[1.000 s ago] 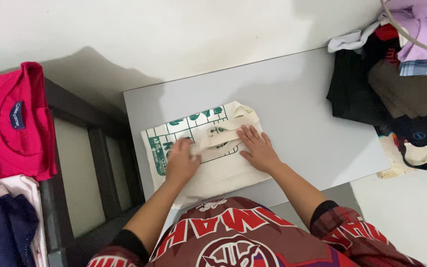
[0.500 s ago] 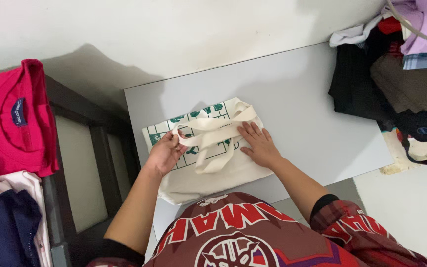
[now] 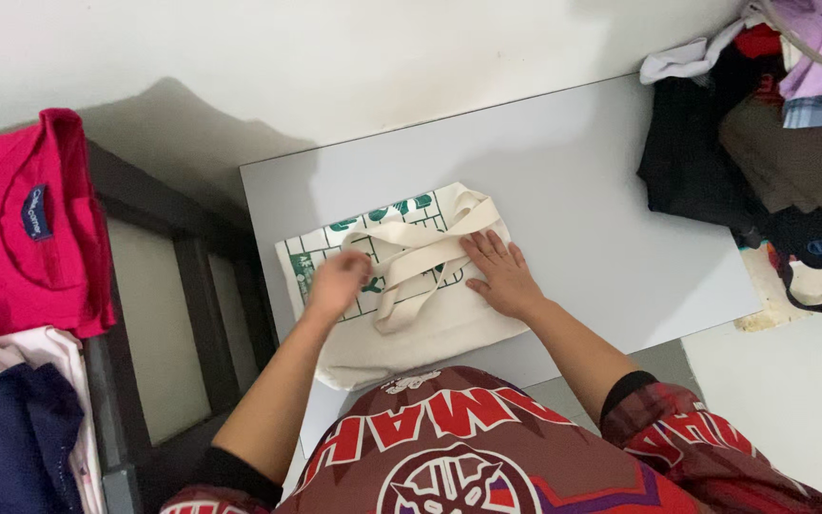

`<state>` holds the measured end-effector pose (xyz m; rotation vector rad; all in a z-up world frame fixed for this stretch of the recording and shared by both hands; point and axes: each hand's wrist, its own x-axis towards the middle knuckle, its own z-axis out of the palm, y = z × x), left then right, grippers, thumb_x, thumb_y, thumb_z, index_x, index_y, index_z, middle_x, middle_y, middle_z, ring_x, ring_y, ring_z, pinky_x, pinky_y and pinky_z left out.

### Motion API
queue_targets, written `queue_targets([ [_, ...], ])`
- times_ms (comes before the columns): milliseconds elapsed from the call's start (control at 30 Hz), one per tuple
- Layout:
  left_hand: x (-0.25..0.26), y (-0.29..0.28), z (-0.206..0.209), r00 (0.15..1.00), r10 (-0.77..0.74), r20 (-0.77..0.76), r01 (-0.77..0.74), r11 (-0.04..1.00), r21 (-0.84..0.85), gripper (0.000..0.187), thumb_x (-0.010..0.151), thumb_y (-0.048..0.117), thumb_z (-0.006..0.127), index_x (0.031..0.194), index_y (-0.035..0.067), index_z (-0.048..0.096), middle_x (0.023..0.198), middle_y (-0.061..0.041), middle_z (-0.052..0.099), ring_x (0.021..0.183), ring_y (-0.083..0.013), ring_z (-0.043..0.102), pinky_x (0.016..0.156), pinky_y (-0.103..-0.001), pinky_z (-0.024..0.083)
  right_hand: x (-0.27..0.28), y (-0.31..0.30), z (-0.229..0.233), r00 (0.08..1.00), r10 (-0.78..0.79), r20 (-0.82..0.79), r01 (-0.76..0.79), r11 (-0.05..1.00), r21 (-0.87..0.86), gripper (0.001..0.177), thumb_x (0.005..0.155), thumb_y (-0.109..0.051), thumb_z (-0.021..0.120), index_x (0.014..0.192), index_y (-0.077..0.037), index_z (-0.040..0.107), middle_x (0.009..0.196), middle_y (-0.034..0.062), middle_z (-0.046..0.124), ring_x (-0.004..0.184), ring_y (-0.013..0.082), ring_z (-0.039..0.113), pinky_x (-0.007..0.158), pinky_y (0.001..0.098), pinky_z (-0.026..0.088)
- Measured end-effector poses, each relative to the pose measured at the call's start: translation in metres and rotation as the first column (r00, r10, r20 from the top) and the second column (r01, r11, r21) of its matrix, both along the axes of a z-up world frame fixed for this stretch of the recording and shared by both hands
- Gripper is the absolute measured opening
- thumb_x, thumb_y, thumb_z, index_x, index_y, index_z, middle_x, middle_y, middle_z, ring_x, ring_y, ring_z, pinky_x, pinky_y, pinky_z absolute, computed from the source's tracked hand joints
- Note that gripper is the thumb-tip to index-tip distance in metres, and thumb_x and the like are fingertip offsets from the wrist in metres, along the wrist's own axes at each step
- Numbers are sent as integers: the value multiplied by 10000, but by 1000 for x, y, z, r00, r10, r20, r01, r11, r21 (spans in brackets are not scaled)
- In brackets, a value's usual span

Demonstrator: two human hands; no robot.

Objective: The person picks up and folds a tote bag and a shirt by hand on a white table.

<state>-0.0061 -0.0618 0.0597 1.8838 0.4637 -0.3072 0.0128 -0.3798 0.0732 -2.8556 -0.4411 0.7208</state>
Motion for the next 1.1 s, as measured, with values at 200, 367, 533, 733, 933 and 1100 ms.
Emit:
queue_targets([
  [200, 0, -26, -19, 935, -228, -270, 173, 962, -212, 356, 953, 94, 490, 1247, 40, 684, 1142, -70, 756, 776, -135, 697, 666, -273, 588, -1, -1, 2, 1000, 12, -20, -12, 1000, 21, 773, 995, -450, 507, 1627, -341, 75, 1725, -76, -4, 1584, 165, -17, 1277, 451, 13],
  [367, -9, -19, -1, 726, -575, -377, 172, 683, -710, 564, 945, 113, 598, 1484, 141, 437, 1278, 2, 653, 697, -89, 539, 661, -251, 512, 6, 3, -1, 997, 41, -72, -45, 998, -50, 775, 1019, -444, 473, 1631, -320, 14, 1723, -42, -67, 1578, 193, -70, 1267, 468, -8],
  [533, -17, -22, -9, 823, -540, -178, 216, 586, -781, 563, 949, 57, 676, 1482, 21, 499, 1232, -27, 606, 886, -88, 569, 817, -244, 512, 5, 0, -6, 995, 69, -65, -72, 997, -41, 794, 1021, -418, 473, 1640, -292, -8, 1729, -20, -74, 1586, 218, -75, 1265, 495, -6],
  [733, -16, -41, 2, 871, -439, -218, 114, 614, -781, 606, 856, 62, 719, 1403, 86, 459, 1224, -37, 645, 968, -136, 632, 862, -300, 527, 6, 1, -5, 996, 58, -63, -62, 996, -60, 804, 1010, -423, 486, 1638, -293, -1, 1726, -14, -76, 1585, 226, -66, 1267, 505, -1],
  [933, -13, -44, 33, 619, -727, -298, 620, 685, -382, 444, 868, 199, 761, 1284, 127, 625, 1110, -40, 713, 974, -161, 614, 865, -315, 510, 5, -1, -4, 996, 65, -58, -67, 997, -38, 790, 1015, -423, 474, 1639, -297, 6, 1728, -29, -76, 1588, 217, -72, 1262, 505, -5],
  [1100, -8, -12, 51, 729, -648, -219, 575, 754, -318, 267, 874, 193, 742, 1130, 117, 725, 1106, -12, 738, 1071, -122, 654, 983, -281, 465, 4, 0, -1, 996, 55, -71, -59, 997, -44, 772, 1026, -434, 454, 1641, -296, 9, 1728, -40, -59, 1585, 211, -72, 1267, 494, -6],
])
